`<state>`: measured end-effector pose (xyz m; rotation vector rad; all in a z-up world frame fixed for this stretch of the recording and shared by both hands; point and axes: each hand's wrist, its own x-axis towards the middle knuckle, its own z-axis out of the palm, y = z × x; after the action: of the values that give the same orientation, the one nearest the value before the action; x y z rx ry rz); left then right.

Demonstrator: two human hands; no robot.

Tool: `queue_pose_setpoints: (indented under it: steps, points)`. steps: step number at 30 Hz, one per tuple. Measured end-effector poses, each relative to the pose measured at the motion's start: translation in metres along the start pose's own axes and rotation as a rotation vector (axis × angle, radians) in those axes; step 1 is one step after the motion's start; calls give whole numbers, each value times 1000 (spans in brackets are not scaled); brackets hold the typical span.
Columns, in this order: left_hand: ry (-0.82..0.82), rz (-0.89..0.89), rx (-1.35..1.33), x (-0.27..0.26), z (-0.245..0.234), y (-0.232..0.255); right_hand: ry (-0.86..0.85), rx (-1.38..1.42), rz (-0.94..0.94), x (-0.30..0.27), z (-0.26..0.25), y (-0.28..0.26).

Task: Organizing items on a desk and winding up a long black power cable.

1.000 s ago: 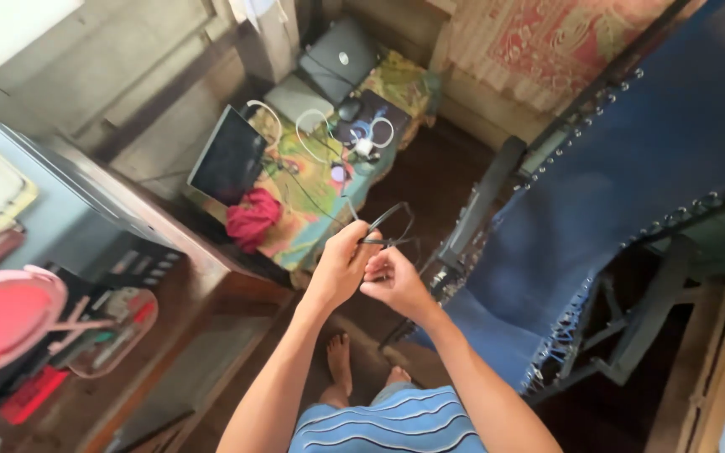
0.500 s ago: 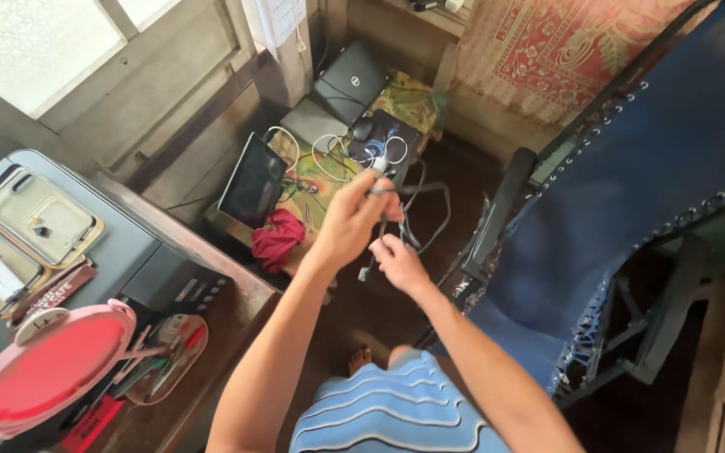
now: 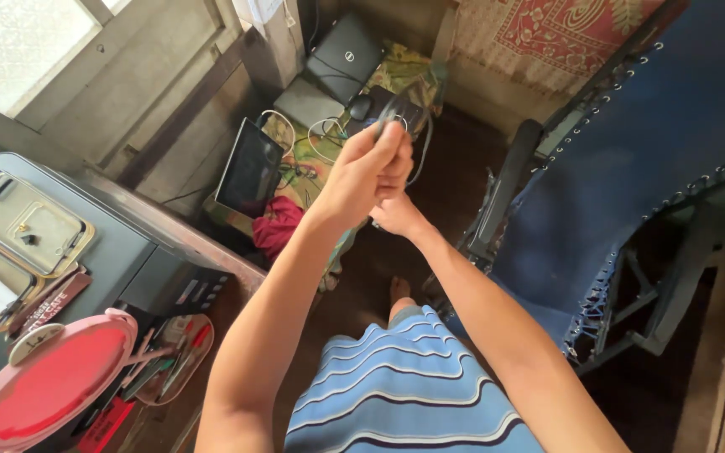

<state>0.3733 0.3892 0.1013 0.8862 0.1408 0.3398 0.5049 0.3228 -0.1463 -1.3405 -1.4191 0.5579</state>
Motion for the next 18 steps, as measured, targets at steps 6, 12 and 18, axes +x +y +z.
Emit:
queue_pose_setpoints:
  steps: [6, 12, 18]
  points:
    - [10, 71, 45, 19, -5, 29, 51, -15, 143, 33, -17, -9]
    - [130, 235, 55, 27, -66, 60, 10, -311, 204, 58, -70, -5]
    - [295, 323, 6, 40, -109, 71, 38, -336, 194, 98, -121, 27]
